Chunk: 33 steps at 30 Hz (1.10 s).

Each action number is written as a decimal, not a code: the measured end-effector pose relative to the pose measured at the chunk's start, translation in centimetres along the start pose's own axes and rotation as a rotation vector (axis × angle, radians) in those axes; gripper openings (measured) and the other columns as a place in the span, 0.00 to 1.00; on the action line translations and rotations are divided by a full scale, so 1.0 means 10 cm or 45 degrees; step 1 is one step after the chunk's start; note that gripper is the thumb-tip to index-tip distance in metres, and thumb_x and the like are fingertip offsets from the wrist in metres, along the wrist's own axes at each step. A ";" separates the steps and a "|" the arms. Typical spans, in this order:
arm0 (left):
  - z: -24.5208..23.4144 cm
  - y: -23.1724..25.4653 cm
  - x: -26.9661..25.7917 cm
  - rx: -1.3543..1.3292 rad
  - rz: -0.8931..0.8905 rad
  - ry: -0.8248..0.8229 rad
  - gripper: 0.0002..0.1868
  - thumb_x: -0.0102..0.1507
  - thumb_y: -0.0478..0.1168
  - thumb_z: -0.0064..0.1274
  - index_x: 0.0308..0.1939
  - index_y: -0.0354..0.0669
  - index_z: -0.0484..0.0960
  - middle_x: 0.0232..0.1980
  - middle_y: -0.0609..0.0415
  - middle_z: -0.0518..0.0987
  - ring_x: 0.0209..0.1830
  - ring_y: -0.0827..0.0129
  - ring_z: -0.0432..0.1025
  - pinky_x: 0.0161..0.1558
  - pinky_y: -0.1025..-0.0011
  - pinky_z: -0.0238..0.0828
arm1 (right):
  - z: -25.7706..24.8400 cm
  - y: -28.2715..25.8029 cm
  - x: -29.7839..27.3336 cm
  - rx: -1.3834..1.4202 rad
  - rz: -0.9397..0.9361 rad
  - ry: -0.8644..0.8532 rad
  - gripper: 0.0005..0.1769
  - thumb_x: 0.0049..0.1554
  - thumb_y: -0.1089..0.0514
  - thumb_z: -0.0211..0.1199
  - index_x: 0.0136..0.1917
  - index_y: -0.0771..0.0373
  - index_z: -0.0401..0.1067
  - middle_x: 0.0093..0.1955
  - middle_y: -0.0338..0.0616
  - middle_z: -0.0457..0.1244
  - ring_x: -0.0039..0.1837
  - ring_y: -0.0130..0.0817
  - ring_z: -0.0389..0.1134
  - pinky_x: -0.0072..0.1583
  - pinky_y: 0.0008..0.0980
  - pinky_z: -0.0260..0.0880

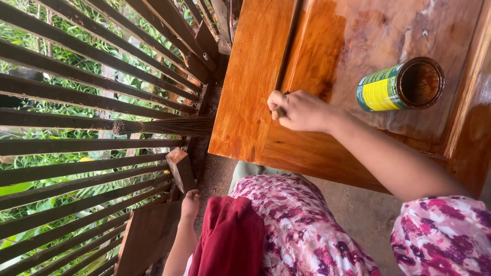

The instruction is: The person applies a dark wood stain to a wooden door panel using a paintbrush. They dip the brush into a can of stain and spread it evenly across the surface, covering the frame and the central panel area.

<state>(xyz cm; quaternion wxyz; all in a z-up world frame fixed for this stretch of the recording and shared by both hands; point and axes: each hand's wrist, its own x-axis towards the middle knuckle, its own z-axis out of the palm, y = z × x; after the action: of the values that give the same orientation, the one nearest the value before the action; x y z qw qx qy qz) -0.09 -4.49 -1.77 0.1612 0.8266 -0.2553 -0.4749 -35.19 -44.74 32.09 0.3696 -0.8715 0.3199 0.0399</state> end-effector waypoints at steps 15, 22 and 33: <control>-0.03 0.12 0.15 -0.117 0.047 -0.013 0.16 0.69 0.37 0.46 0.59 0.37 0.77 0.42 0.51 0.83 0.35 0.69 0.73 0.42 0.70 0.72 | -0.25 0.20 -0.16 0.458 -0.105 0.593 0.05 0.64 0.66 0.55 0.51 0.62 0.60 0.51 0.46 0.69 0.57 0.37 0.72 0.61 0.37 0.71; -0.05 0.17 0.18 -0.074 0.050 -0.054 0.15 0.69 0.37 0.46 0.59 0.37 0.77 0.41 0.51 0.82 0.35 0.70 0.72 0.41 0.69 0.72 | -0.16 0.41 -0.07 0.425 -0.137 0.903 0.05 0.67 0.69 0.55 0.54 0.65 0.61 0.53 0.49 0.68 0.59 0.40 0.72 0.63 0.41 0.72; 0.04 0.18 0.29 -0.087 0.081 -0.036 0.16 0.70 0.38 0.45 0.60 0.38 0.76 0.42 0.52 0.83 0.34 0.70 0.73 0.41 0.70 0.73 | 0.34 0.15 0.13 0.210 0.215 1.010 0.11 0.67 0.66 0.54 0.55 0.68 0.52 0.44 0.50 0.64 0.41 0.38 0.71 0.42 0.34 0.75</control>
<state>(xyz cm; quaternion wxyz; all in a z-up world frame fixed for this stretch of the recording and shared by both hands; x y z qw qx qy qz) 0.25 -7.60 -3.10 0.2007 0.8052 -0.2672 -0.4898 -34.44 -43.97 28.29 0.2817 -0.7574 0.5099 -0.2950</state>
